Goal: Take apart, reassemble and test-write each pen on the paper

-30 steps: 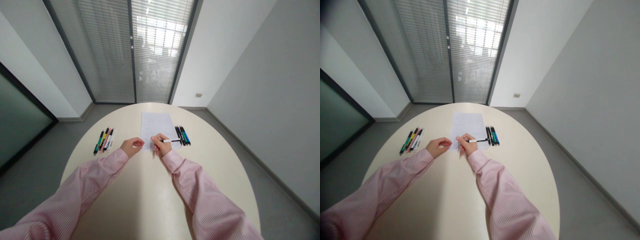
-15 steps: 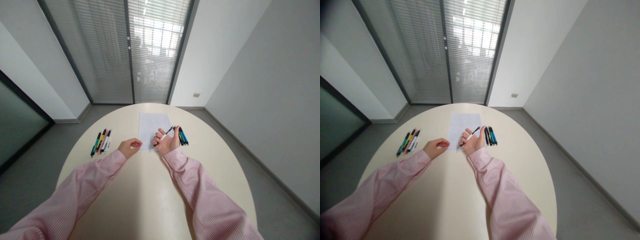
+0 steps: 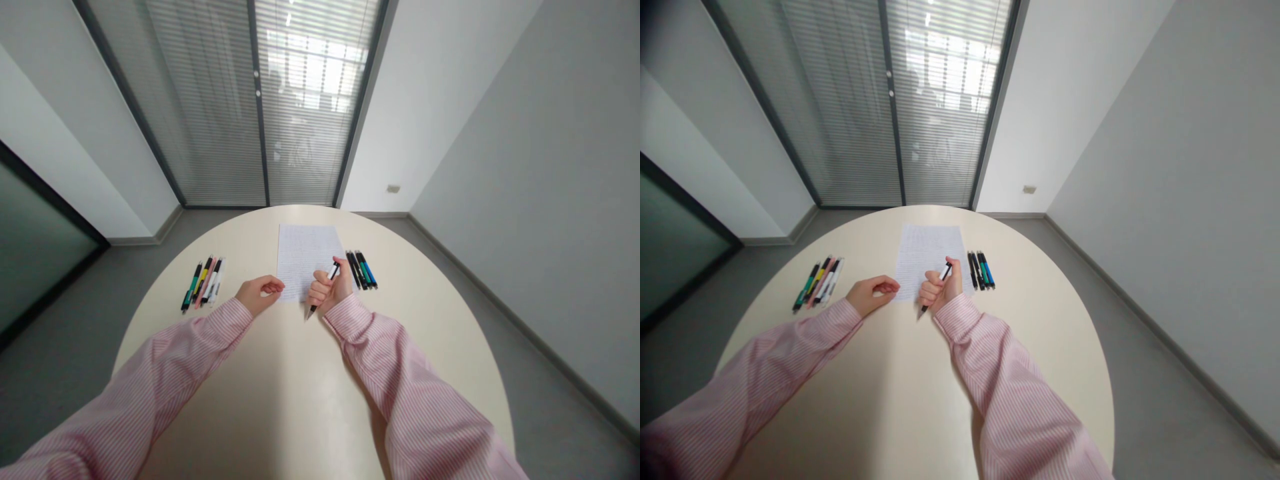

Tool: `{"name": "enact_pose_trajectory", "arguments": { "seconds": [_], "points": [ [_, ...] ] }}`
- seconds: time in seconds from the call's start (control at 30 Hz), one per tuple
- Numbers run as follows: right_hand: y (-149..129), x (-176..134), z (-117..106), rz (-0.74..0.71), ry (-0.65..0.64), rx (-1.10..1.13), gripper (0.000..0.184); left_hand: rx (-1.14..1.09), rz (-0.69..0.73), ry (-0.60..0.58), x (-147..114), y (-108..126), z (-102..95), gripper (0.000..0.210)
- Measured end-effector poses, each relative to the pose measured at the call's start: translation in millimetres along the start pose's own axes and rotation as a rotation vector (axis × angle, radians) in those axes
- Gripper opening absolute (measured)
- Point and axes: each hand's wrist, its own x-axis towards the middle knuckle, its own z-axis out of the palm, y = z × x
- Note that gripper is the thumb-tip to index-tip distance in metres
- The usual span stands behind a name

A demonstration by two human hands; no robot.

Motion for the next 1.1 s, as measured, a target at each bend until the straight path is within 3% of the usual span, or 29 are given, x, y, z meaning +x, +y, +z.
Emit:
{"name": "enact_pose_trajectory", "arguments": {
  "seconds": [0.17, 0.27, 0.37, 0.5, 0.63, 0.77, 0.93, 1.0, 1.1],
  "points": [
    [1.4, 2.6, -3.0, 0.025, 0.030, -0.027, 0.062, 0.001, 0.006, 0.000, -0.6, -0.8, 0.0, 0.019],
    [2.9, 5.3, -0.2, -0.055, 0.090, -0.044, 0.047, 0.004, 0.001, -0.006, -0.1, -0.9, -0.1, 0.019],
    [0.5, 6.7, 4.6, -0.287, 0.243, -0.071, 0.032, 0.000, -0.018, -0.004, 0.4, -0.4, -0.2, 0.020],
    [-18.9, -4.7, -1.0, -0.617, 0.553, -0.223, 0.032, -0.011, -0.020, 0.001, 0.3, -0.9, 0.1, 0.019],
    [-51.1, -39.4, -30.3, -0.953, 0.739, -0.515, 0.028, -0.010, -0.006, 0.000, 0.0, -3.4, 0.6, 0.019],
    [-72.9, -80.1, -67.2, -1.068, 0.970, -0.863, 0.023, -0.002, -0.004, -0.004, 0.2, -4.5, 0.5, 0.019],
    [-78.4, -100.5, -91.3, -0.910, 1.471, -1.394, 0.024, 0.015, 0.003, -0.002, 0.6, -5.3, -0.1, 0.020],
    [-77.5, -99.0, -93.7, -0.828, 1.523, -1.557, 0.022, 0.013, 0.006, 0.000, 0.4, -5.8, -0.2, 0.020],
    [-75.5, -94.4, -95.8, -0.720, 1.487, -1.674, 0.020, 0.014, 0.012, -0.001, 0.0, -5.6, -0.2, 0.019]
  ]
}}
